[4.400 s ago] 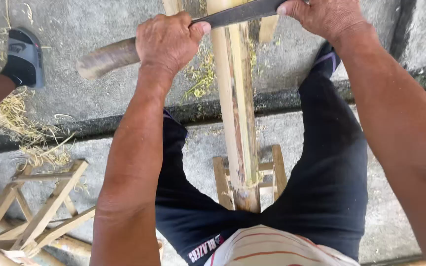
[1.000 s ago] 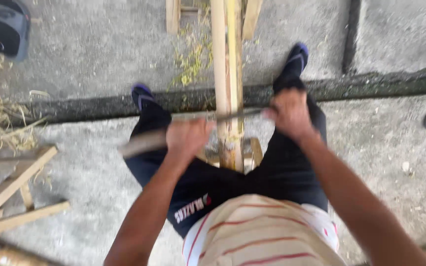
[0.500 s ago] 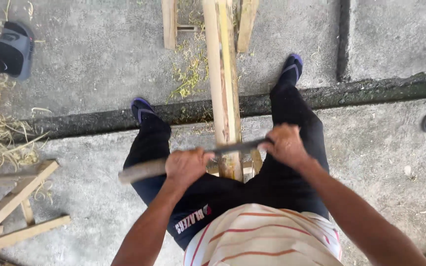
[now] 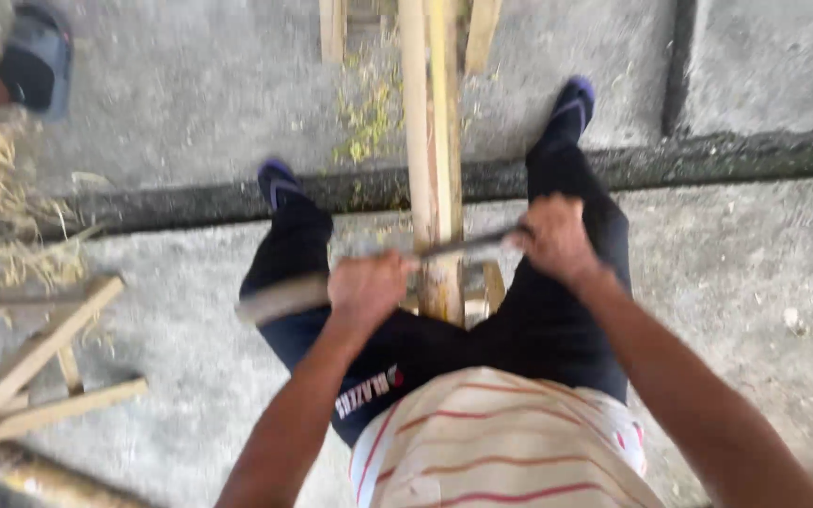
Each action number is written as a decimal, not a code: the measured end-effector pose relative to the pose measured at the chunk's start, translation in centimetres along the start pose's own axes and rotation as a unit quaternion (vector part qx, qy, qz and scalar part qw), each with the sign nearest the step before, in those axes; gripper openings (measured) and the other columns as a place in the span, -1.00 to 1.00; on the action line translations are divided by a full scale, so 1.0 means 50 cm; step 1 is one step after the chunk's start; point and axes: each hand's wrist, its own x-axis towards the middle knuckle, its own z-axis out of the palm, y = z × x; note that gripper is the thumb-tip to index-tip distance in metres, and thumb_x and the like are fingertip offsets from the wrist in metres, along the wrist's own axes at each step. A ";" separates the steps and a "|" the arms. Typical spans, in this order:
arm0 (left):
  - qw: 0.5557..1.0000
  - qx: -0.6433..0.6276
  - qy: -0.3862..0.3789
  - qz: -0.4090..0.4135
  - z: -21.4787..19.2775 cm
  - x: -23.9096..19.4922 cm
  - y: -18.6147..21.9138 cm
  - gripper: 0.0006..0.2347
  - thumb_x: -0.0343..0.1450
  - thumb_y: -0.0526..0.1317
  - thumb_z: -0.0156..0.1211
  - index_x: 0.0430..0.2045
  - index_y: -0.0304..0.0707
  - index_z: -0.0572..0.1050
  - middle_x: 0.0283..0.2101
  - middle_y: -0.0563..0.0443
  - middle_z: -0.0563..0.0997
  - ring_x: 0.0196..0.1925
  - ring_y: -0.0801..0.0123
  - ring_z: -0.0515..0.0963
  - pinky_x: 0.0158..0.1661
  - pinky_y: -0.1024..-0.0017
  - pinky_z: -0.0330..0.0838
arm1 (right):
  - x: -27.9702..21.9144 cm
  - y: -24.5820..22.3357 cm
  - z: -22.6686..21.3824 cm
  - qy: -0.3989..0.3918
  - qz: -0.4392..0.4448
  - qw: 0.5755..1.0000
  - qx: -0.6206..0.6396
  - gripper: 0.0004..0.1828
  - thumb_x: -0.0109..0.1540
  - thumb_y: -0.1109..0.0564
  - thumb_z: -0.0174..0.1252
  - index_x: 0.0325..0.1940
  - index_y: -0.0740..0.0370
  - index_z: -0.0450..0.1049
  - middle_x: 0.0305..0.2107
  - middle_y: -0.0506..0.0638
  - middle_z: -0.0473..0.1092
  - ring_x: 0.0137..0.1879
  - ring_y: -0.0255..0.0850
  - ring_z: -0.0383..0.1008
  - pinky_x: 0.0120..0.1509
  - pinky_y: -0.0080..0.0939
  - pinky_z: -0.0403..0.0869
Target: Shaving and smoothing the surface of a bamboo pole using a large machete.
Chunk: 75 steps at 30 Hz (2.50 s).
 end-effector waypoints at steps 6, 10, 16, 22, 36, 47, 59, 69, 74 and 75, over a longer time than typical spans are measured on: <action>0.999 -0.005 0.051 -0.017 -0.039 0.075 0.009 -0.54 0.56 0.22 -0.11 -0.40 -0.08 0.62 -0.35 -0.18 0.67 -0.30 -0.09 0.70 -0.24 0.01 0.58 | 0.071 0.028 -0.044 0.075 -0.009 0.996 0.050 -0.45 0.34 -0.38 0.16 -0.18 0.17 0.52 -0.21 0.02 0.40 0.04 0.04 0.36 0.27 0.17 0.31; 1.000 0.000 -0.006 0.018 -0.004 0.017 -0.008 -0.56 0.46 0.23 -0.04 -0.40 -0.09 0.63 -0.44 -0.22 0.67 -0.37 -0.15 0.68 -0.28 -0.03 0.56 | -0.016 -0.001 -0.008 0.043 -0.023 0.998 -0.034 -0.57 0.20 -0.30 0.18 -0.30 0.10 0.56 -0.29 0.02 0.41 -0.04 0.06 0.38 0.11 0.25 0.27; 0.998 0.051 0.036 0.016 0.065 0.021 -0.048 -0.59 0.51 0.17 -0.04 -0.43 -0.09 0.61 -0.46 -0.11 0.67 -0.42 0.02 0.68 -0.34 0.02 0.55 | -0.013 -0.020 -0.013 0.106 -0.064 0.986 -0.112 -0.45 0.31 -0.40 0.15 -0.11 0.14 0.57 -0.15 0.04 0.42 0.06 0.03 0.38 0.26 0.28 0.30; 0.999 -0.012 -0.017 0.038 0.009 0.043 -0.043 -0.55 0.44 0.26 -0.01 -0.51 -0.08 0.62 -0.59 -0.12 0.65 -0.52 0.08 0.68 -0.24 0.03 0.55 | -0.004 -0.019 -0.023 0.013 0.031 0.999 0.017 -0.45 0.05 -0.39 0.27 -0.25 0.10 0.56 -0.33 -0.01 0.43 -0.02 0.04 0.43 0.13 0.30 0.30; 0.997 0.015 -0.027 0.073 0.003 0.042 -0.049 -0.56 0.50 0.23 -0.09 -0.33 -0.10 0.59 -0.52 -0.13 0.67 -0.44 0.08 0.69 -0.27 0.10 0.55 | -0.026 -0.052 -0.029 0.008 0.041 0.995 -0.085 -0.47 0.17 -0.40 0.22 -0.30 0.11 0.54 -0.31 0.05 0.41 -0.06 0.04 0.39 0.05 0.21 0.29; 0.990 0.017 0.033 0.134 -0.004 0.073 -0.041 -0.69 0.41 0.06 -0.08 -0.47 0.00 0.63 -0.50 -0.13 0.67 -0.47 0.06 0.69 -0.45 0.00 0.51 | -0.012 0.018 0.015 0.072 -0.019 0.995 -0.072 -0.42 0.21 -0.45 0.06 -0.21 0.08 0.55 -0.25 0.02 0.42 0.02 0.02 0.40 0.17 0.24 0.26; 0.996 -0.019 -0.088 0.022 -0.037 -0.026 -0.029 -0.55 0.43 0.23 -0.01 -0.33 -0.13 0.63 -0.35 -0.24 0.69 -0.20 -0.06 0.68 -0.09 0.04 0.52 | -0.038 -0.058 -0.001 -0.187 0.058 0.980 0.042 -0.45 0.15 -0.41 0.16 -0.17 0.07 0.63 -0.19 0.04 0.50 0.09 0.07 0.42 0.18 0.19 0.28; 0.991 -0.048 -0.105 -0.061 -0.033 -0.062 -0.023 -0.55 0.44 0.24 -0.07 -0.28 -0.08 0.61 -0.25 -0.16 0.70 -0.07 0.02 0.66 -0.01 0.08 0.46 | 0.277 -0.125 -0.676 -0.270 0.262 0.925 -0.054 -0.44 0.49 -0.19 -0.22 0.01 0.24 0.57 0.03 0.26 0.50 0.24 0.08 0.50 0.54 0.21 0.26; 0.993 -0.057 -0.086 -0.056 -0.029 -0.050 -0.029 -0.55 0.44 0.24 -0.05 -0.29 -0.10 0.62 -0.24 -0.15 0.70 -0.07 0.03 0.66 -0.01 0.09 0.47 | 0.285 -0.128 -0.598 -0.251 0.193 0.948 -0.027 -0.50 0.41 -0.24 -0.19 0.07 0.08 0.53 0.04 0.13 0.46 0.26 0.03 0.42 0.49 0.18 0.24; 0.992 -0.073 -0.086 -0.062 -0.024 -0.054 -0.029 -0.56 0.42 0.23 -0.03 -0.28 -0.09 0.64 -0.23 -0.16 0.70 -0.07 0.02 0.66 0.00 0.08 0.46 | 0.278 -0.127 -0.552 -0.281 0.186 0.942 -0.006 -0.50 0.40 -0.27 -0.21 0.04 0.01 0.53 -0.04 0.08 0.49 0.24 -0.03 0.45 0.49 0.12 0.28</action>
